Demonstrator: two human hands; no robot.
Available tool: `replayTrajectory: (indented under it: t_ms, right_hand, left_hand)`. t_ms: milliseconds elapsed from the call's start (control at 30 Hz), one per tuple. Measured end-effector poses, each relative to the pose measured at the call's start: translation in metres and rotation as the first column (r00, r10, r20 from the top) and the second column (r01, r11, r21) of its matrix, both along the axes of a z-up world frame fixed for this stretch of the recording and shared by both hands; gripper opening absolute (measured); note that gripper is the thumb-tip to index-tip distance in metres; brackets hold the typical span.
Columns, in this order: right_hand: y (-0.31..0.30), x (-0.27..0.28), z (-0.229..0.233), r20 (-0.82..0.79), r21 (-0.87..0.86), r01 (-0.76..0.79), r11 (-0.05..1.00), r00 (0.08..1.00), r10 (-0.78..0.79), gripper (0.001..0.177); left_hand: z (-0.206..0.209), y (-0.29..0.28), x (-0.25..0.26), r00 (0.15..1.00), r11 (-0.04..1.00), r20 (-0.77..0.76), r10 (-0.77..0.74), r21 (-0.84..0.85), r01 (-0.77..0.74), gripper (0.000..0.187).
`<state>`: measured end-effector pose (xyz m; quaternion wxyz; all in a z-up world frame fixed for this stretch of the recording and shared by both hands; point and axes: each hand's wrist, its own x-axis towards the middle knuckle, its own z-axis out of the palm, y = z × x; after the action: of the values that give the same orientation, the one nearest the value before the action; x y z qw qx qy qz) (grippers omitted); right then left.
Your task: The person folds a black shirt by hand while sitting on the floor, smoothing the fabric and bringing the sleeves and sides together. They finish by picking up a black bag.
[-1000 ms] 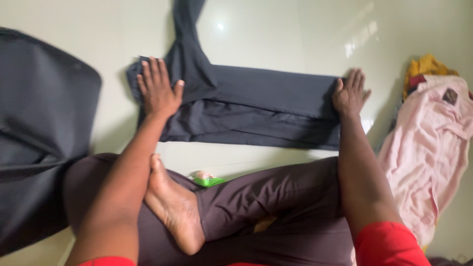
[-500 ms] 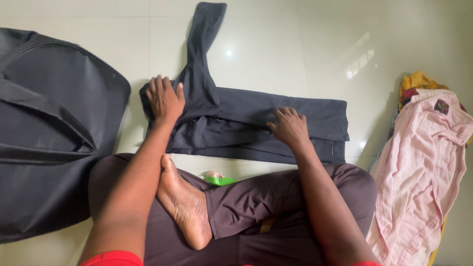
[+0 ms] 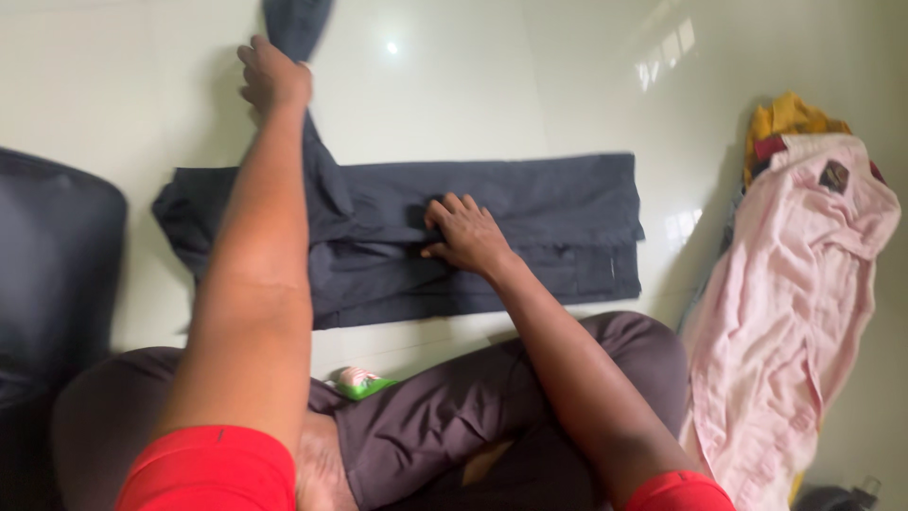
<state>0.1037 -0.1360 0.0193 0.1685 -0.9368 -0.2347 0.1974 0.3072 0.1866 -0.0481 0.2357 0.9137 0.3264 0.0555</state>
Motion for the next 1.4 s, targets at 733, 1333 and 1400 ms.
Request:
replayTrajectory:
  t_ms: [733,1333,1400]
  right_hand:
    - [-0.064,-0.042,0.05,-0.329,0.504,0.588,0.632,0.808,-0.489,0.036]
    - [-0.006,-0.164,0.191,-0.039,0.886,-0.187,0.424,0.882,0.47,0.02]
    - [-0.028,-0.134,0.177,-0.134,0.901,0.008,0.433,0.956,0.261,0.022]
  left_hand:
    - [0.122,0.021,-0.357,0.796,0.811,0.312,-0.518,-0.118,0.574,0.058]
    - [0.089,0.023,-0.346,0.7,0.707,-0.143,-0.7,-0.001,0.707,0.125]
    - [0.095,0.022,-0.348,0.687,0.699,-0.166,-0.708,-0.02,0.715,0.125]
